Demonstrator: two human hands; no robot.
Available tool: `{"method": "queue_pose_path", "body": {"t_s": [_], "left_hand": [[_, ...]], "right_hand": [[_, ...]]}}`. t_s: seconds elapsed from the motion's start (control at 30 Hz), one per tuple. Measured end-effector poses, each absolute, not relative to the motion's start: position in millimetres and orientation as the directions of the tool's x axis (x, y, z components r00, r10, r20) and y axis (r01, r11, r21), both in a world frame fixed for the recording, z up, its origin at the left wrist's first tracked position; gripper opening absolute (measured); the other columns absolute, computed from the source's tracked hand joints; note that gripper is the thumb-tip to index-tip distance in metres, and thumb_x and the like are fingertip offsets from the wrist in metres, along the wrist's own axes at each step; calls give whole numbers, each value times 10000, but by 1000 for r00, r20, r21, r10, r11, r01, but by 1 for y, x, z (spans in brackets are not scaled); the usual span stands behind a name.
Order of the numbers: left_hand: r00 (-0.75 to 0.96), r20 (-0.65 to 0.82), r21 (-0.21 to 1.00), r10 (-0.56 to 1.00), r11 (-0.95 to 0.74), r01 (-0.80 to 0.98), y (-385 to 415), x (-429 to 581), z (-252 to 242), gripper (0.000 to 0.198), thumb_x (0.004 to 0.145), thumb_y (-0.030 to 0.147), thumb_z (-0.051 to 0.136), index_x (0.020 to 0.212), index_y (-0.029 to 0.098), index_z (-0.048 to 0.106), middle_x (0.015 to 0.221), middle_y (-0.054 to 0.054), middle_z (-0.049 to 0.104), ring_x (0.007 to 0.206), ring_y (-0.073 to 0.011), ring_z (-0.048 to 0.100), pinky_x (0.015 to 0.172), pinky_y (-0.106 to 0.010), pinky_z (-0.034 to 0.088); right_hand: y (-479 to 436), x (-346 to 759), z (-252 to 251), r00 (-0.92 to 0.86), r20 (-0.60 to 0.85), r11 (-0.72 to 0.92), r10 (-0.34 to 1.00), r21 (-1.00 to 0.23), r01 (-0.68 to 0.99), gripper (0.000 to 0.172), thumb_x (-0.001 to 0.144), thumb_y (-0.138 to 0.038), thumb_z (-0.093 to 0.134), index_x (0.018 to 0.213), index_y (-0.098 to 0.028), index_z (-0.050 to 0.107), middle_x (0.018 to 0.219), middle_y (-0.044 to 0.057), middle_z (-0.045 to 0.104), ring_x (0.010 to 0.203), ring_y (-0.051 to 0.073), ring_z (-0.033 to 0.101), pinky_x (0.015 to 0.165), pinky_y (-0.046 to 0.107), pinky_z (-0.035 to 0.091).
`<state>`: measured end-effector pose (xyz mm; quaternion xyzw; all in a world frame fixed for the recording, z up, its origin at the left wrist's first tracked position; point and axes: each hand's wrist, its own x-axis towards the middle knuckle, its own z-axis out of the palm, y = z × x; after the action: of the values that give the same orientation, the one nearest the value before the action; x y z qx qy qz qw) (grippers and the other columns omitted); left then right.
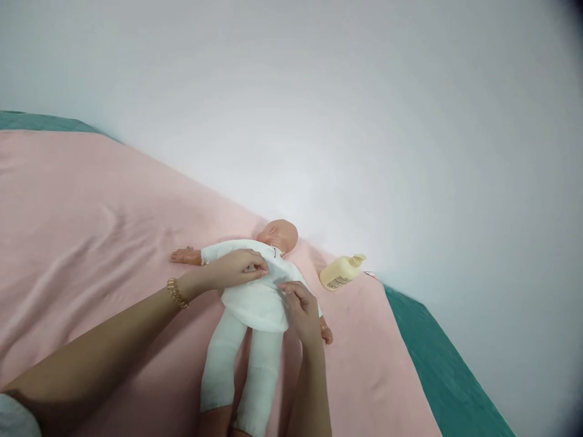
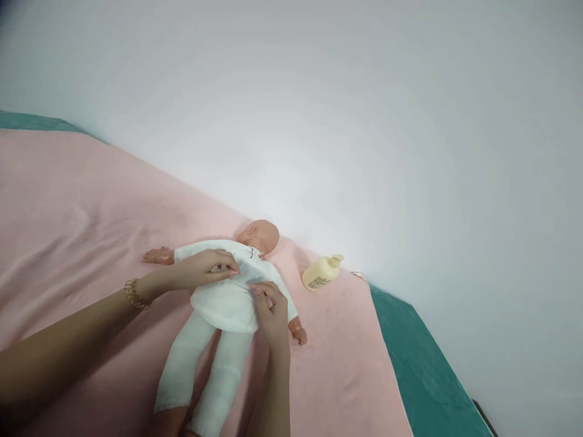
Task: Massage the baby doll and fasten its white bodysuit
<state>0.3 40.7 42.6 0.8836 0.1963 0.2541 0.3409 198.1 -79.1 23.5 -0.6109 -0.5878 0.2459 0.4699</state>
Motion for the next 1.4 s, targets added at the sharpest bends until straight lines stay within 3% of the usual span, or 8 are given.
{"method": "queue_pose_path", "body": {"t_s": [0.1, 0.23, 0.43, 0.6, 0.8, 0.97, 1.17, 1.4], "left_hand": [[722, 411, 703, 556, -698, 137, 46, 7, 30, 346, 948, 434, 434, 1083, 199, 651, 1159, -53, 676, 1111, -218, 578, 976, -339, 435], [720, 477, 591, 504, -790, 161, 49, 16, 11, 410, 961, 476, 422, 1206, 197, 596, 1272, -77, 623, 1245, -241, 500, 1085, -411, 358], [737, 466, 529, 489, -822, 211, 51, 21, 2, 422, 971, 473, 408, 1219, 181, 586, 1270, -101, 620, 1235, -252, 508, 1070, -450, 360], [747, 445, 528, 494, -818, 226, 52, 22, -1, 422, 967, 473, 424, 1214, 180, 602, 1251, -98, 637, 1203, -247, 536, 1063, -436, 365], [736, 453, 536, 503, -813, 226, 53, 22, -6, 398, 971, 470, 418, 1229, 218, 587, 1248, -64, 634, 1214, -230, 519, 1072, -410, 346], [730, 473, 519, 493, -826, 222, 54, 22, -6, 406, 980, 441, 409, 1243, 173, 564, 1288, -82, 609, 1233, -221, 499, 1089, -392, 336], [707, 480, 484, 519, -829, 280, 53, 23, -10, 483, 973, 476, 405, 1304, 140, 507, 1364, -113, 552, 1345, -249, 396, 1145, -430, 274], [726, 483, 456, 489, -849, 268, 54, 23, -10, 415, 972, 458, 414, 1246, 179, 553, 1314, -93, 597, 1297, -244, 461, 1146, -449, 274]], "right_hand": [[-67, 201, 23, 255, 344, 176, 904, -841, 512, 249, 901, -354, 519, 902, -219, 728, 995, 66, 676, 989, 206, 608, 879, 336, 457], [-46, 199, 31, 220, 326, 156, 919, -816, 557, 263, 893, -368, 516, 970, -218, 718, 1079, 73, 670, 1045, 213, 596, 890, 340, 462], [-26, 195, 36, 173, 249, 62, 953, -719, 693, 267, 894, -316, 483, 822, -205, 715, 914, 66, 691, 905, 210, 608, 833, 344, 451], [-26, 195, 22, 113, 304, 135, 946, -686, 715, 339, 939, -348, 433, 808, -188, 701, 890, 75, 678, 911, 210, 577, 862, 343, 416], [-28, 194, 14, 160, 357, 154, 920, -705, 692, 366, 972, -348, 385, 927, -179, 706, 978, 86, 670, 962, 210, 561, 914, 348, 385], [-30, 190, 13, 205, 425, 193, 882, -721, 666, 355, 979, -354, 384, 1008, -184, 693, 1076, 80, 664, 1069, 206, 534, 977, 343, 372], [-30, 189, 12, 205, 388, 162, 899, -728, 666, 368, 979, -363, 369, 1062, -180, 678, 1136, 93, 656, 1127, 216, 523, 1021, 363, 361], [-27, 189, 9, 213, 353, 131, 911, -738, 662, 355, 976, -377, 379, 1008, -190, 680, 1096, 86, 683, 1082, 220, 558, 1006, 354, 373]]}}
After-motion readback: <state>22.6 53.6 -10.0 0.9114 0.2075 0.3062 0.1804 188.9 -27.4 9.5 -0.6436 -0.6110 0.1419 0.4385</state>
